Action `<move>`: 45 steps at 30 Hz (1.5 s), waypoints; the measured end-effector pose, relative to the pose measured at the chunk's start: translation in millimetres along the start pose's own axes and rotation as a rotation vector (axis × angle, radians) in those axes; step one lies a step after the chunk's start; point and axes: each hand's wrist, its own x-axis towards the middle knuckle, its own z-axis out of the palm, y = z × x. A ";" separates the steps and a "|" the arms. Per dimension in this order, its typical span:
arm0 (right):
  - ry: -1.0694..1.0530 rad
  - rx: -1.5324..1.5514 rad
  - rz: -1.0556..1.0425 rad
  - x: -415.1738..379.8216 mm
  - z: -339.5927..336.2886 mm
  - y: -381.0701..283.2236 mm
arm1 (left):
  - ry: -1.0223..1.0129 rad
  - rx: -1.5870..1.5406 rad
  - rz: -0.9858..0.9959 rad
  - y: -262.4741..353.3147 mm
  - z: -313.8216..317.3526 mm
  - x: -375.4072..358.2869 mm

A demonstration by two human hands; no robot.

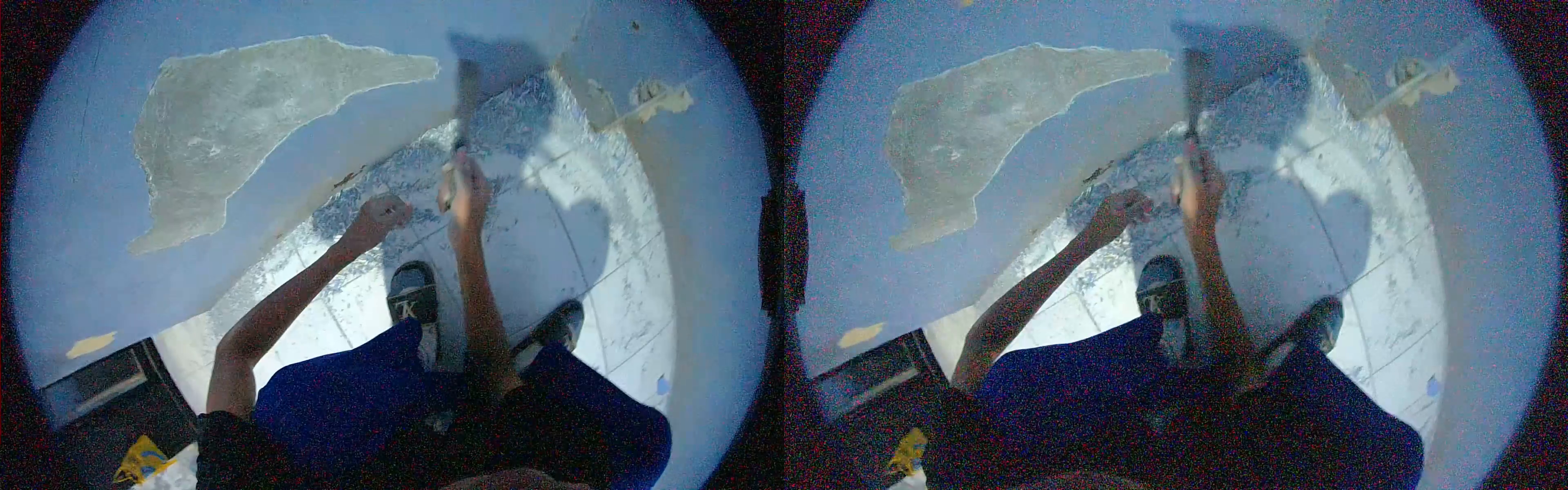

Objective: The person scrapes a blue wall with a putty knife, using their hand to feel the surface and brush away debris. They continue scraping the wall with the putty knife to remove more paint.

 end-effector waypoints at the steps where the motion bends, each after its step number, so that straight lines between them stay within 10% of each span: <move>1: -0.032 -0.058 0.010 -1.9 3.5 0.3 | -0.008 0.033 -0.023 -2.4 2.3 -3.4; 9: -0.066 -0.130 -0.138 -22.4 58.3 2.3 | 0.034 0.167 0.338 -15.8 -8.0 -2.9; 13: -0.002 0.200 0.269 -28.7 80.2 -5.4 | 0.112 0.339 0.227 -40.3 -4.4 1.2; 15: -0.070 0.120 0.094 -37.0 85.6 -4.9 | 0.035 0.357 0.058 -52.1 -2.2 3.4; 18: -0.085 0.166 0.097 -42.7 100.4 -15.1 | 0.623 0.263 0.229 -20.9 33.6 12.8; 30: -0.091 0.356 0.269 -29.6 96.7 -35.7 | 0.452 0.167 0.353 -28.6 10.9 4.5; 45: -0.239 0.341 0.245 -33.6 67.7 -26.5 | 0.190 -0.278 0.004 36.8 -22.7 -10.6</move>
